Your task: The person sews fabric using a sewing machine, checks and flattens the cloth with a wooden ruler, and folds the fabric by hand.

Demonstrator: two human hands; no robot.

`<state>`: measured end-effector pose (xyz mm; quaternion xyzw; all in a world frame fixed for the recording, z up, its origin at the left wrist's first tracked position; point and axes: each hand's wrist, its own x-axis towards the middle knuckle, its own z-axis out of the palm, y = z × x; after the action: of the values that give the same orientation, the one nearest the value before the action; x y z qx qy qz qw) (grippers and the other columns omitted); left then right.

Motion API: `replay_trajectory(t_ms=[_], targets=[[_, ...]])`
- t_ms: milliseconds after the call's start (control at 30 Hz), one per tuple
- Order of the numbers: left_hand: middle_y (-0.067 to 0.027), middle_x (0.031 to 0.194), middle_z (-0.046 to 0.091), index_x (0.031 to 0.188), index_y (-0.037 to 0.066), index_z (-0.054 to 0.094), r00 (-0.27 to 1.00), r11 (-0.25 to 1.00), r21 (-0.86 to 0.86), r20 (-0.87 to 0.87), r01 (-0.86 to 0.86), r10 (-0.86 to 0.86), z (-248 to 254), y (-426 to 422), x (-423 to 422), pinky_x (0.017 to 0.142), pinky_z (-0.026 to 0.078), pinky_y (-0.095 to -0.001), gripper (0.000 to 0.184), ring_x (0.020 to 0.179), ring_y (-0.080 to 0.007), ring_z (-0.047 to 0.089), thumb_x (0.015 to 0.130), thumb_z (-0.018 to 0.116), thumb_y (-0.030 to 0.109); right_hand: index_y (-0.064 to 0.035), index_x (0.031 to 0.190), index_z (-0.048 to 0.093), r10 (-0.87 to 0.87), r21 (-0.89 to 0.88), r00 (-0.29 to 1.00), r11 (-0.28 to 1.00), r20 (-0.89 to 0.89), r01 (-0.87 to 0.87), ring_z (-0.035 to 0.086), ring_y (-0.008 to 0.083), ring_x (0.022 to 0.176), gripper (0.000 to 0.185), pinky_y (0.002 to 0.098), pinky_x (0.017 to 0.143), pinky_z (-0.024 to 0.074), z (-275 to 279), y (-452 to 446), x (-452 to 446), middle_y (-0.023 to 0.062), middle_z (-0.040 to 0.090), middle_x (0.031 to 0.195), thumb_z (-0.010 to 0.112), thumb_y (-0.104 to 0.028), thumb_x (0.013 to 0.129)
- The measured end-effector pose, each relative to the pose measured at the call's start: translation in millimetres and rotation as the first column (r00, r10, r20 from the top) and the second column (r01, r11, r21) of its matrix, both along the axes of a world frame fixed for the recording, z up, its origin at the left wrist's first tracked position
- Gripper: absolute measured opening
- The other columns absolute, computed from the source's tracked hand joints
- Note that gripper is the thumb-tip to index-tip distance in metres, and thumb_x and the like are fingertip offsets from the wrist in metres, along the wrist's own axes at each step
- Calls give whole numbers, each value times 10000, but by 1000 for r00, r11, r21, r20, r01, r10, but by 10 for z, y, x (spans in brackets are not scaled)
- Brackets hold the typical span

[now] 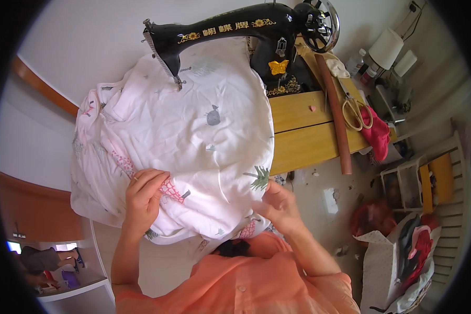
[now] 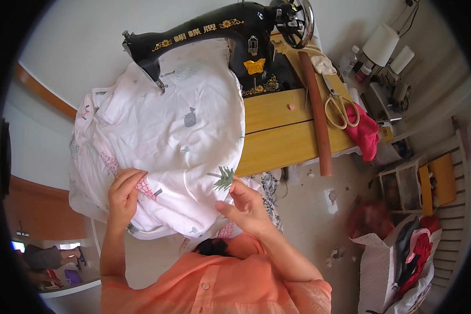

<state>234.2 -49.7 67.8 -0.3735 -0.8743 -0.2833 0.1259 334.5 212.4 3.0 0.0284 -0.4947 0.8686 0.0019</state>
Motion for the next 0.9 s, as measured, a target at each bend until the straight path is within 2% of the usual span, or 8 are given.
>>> replay_trajectory(t_ms=[133, 300, 467, 600, 633, 733, 833, 900], targets=[[-145, 960, 624, 972, -43, 630, 999, 1000, -11, -48, -23, 22, 48, 10, 26, 838, 449, -367, 257, 920, -301, 580, 736, 530, -46, -14, 1162, 560, 134, -135, 991, 982, 13, -131, 531, 98, 1001, 342, 268, 862, 439, -3, 52, -42, 19, 587, 1115, 609, 21, 825], [-140, 955, 627, 950, -37, 641, 987, 993, 24, -113, -115, 117, 159, -58, 64, 848, 456, -376, 279, 933, -298, 584, 707, 507, -65, -38, 1017, 570, -67, -288, 980, 950, 189, 120, 550, 65, 848, 188, 232, 757, 460, 66, 120, -124, -2, 606, 954, 623, -45, 837], [-140, 940, 629, 933, -36, 644, 955, 981, -24, -236, -191, 180, 214, -229, 82, 856, 453, -386, 237, 939, -304, 584, 740, 506, -24, -42, 966, 566, -246, 101, 969, 964, -2, 245, 535, 86, 787, 140, 246, 683, 455, 22, 131, 18, 12, 580, 877, 619, -21, 838], [-133, 979, 619, 933, -21, 649, 901, 937, -11, -280, -349, 332, 101, -364, 88, 879, 436, -368, 254, 976, -300, 570, 735, 493, -49, -14, 911, 594, -268, 558, 905, 718, -330, 416, 546, 148, 760, 115, 250, 646, 442, 159, 91, 110, 64, 566, 855, 638, 7, 807], [-132, 999, 614, 934, -18, 650, 903, 931, -29, -253, -365, 346, 75, -359, 97, 887, 431, -363, 264, 987, -299, 566, 730, 487, -60, -4, 856, 612, -291, 586, 925, 715, -246, 381, 555, 192, 764, 84, 255, 628, 434, 225, 68, 158, 98, 560, 874, 653, 11, 785], [-127, 1056, 595, 937, -11, 651, 934, 936, -90, -149, -341, 326, -60, -379, 136, 911, 417, -351, 304, 1021, -296, 553, 712, 464, -94, -8, 938, 586, -320, 501, 916, 767, -244, 401, 539, 141, 773, 167, 226, 645, 428, -3, 55, 226, 68, 551, 879, 657, 17, 790], [-129, 1086, 583, 939, -15, 648, 950, 942, -128, -87, -309, 300, -49, -358, 148, 930, 406, -351, 332, 1042, -298, 544, 695, 446, -114, 2, 1036, 531, -413, 90, 904, 910, 110, 405, 499, 78, 760, 274, 187, 656, 407, -28, 14, 291, 20, 514, 837, 667, 7, 799], [-131, 1092, 580, 940, -18, 646, 954, 946, -120, -63, -300, 294, -30, -336, 155, 936, 402, -353, 339, 1050, -301, 541, 690, 442, -119, 8, 1068, 498, -386, 52, 906, 922, 172, 383, 465, 52, 750, 318, 171, 662, 394, -22, 38, 308, -8, 479, 817, 671, -2, 801]])
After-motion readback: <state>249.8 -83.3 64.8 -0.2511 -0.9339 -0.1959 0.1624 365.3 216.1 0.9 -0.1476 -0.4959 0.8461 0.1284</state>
